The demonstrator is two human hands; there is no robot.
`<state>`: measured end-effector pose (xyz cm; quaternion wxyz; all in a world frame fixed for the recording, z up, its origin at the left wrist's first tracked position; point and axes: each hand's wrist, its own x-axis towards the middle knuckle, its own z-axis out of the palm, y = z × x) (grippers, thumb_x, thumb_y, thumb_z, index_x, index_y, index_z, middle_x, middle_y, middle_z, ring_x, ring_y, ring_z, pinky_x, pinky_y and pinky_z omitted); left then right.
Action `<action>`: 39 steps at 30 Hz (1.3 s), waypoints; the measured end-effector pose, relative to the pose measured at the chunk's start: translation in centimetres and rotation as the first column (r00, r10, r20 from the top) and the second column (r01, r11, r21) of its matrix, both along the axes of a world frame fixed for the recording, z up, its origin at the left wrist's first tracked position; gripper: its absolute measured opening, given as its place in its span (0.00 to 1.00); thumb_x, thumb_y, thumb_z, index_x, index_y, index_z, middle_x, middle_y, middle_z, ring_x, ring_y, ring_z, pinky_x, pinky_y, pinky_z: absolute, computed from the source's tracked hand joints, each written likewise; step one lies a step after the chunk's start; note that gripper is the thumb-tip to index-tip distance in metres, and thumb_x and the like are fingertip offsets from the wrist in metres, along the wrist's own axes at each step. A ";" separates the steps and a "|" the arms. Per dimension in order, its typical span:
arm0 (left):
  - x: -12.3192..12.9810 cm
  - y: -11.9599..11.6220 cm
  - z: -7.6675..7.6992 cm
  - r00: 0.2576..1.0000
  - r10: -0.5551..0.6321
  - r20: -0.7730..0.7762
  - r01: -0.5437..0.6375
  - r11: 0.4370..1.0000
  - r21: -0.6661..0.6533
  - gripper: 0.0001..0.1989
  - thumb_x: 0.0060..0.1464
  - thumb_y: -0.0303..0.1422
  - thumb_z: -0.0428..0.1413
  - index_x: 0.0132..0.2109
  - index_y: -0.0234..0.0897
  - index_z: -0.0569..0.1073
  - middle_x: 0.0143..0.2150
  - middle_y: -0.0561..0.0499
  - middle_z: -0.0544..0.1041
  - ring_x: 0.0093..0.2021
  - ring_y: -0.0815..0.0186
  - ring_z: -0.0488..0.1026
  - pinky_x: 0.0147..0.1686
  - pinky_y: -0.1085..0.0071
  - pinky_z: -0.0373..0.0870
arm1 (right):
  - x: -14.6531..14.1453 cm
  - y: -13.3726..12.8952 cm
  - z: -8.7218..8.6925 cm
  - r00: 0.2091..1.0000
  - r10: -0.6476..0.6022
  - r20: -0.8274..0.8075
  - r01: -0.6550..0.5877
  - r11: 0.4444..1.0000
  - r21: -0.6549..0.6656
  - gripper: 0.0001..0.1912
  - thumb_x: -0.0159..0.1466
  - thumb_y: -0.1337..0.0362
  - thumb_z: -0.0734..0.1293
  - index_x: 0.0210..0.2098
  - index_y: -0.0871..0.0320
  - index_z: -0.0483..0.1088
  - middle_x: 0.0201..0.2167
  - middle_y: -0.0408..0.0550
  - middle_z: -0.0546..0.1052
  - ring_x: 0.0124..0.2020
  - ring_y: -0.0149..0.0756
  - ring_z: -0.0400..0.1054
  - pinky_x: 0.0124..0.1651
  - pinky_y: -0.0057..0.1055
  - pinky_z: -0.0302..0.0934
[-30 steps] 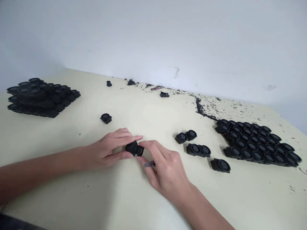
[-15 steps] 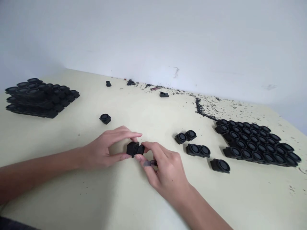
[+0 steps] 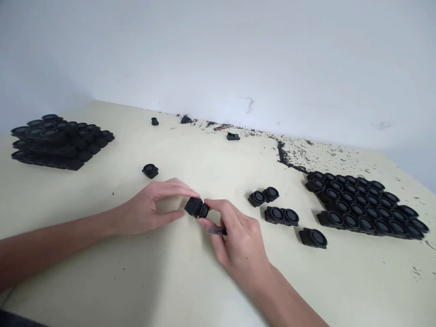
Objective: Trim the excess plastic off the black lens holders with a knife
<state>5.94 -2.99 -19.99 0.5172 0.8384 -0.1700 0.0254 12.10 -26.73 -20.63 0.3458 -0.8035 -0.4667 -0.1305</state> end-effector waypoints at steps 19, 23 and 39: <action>-0.1 0.0 0.5 1.000 0.029 0.007 -0.027 0.984 -0.174 0.08 0.52 0.27 0.64 0.40 0.42 0.79 0.65 0.52 0.66 0.66 0.60 0.62 0.67 0.60 0.55 | 0.1 0.0 -0.1 1.000 -0.012 0.008 0.012 1.000 0.023 0.15 0.66 0.71 0.66 0.51 0.56 0.66 0.45 0.45 0.76 0.29 0.22 0.67 0.29 0.20 0.62; -0.1 -0.6 0.4 0.986 0.127 -0.105 -0.142 0.977 -0.157 0.16 0.55 0.38 0.64 0.50 0.44 0.75 0.57 0.51 0.73 0.59 0.63 0.68 0.61 0.63 0.62 | 0.0 0.1 0.2 0.999 0.032 0.002 -0.032 0.999 0.022 0.15 0.65 0.72 0.66 0.51 0.57 0.67 0.41 0.43 0.76 0.27 0.20 0.65 0.30 0.19 0.63; 0.2 -1.4 -0.5 0.956 0.185 -0.229 -0.249 0.923 -0.292 0.13 0.58 0.37 0.61 0.48 0.38 0.73 0.47 0.51 0.76 0.48 0.68 0.73 0.53 0.68 0.70 | 0.6 0.6 -0.4 0.984 -0.110 -0.139 0.090 0.985 -0.145 0.13 0.67 0.54 0.66 0.47 0.54 0.69 0.43 0.43 0.76 0.30 0.26 0.69 0.30 0.27 0.64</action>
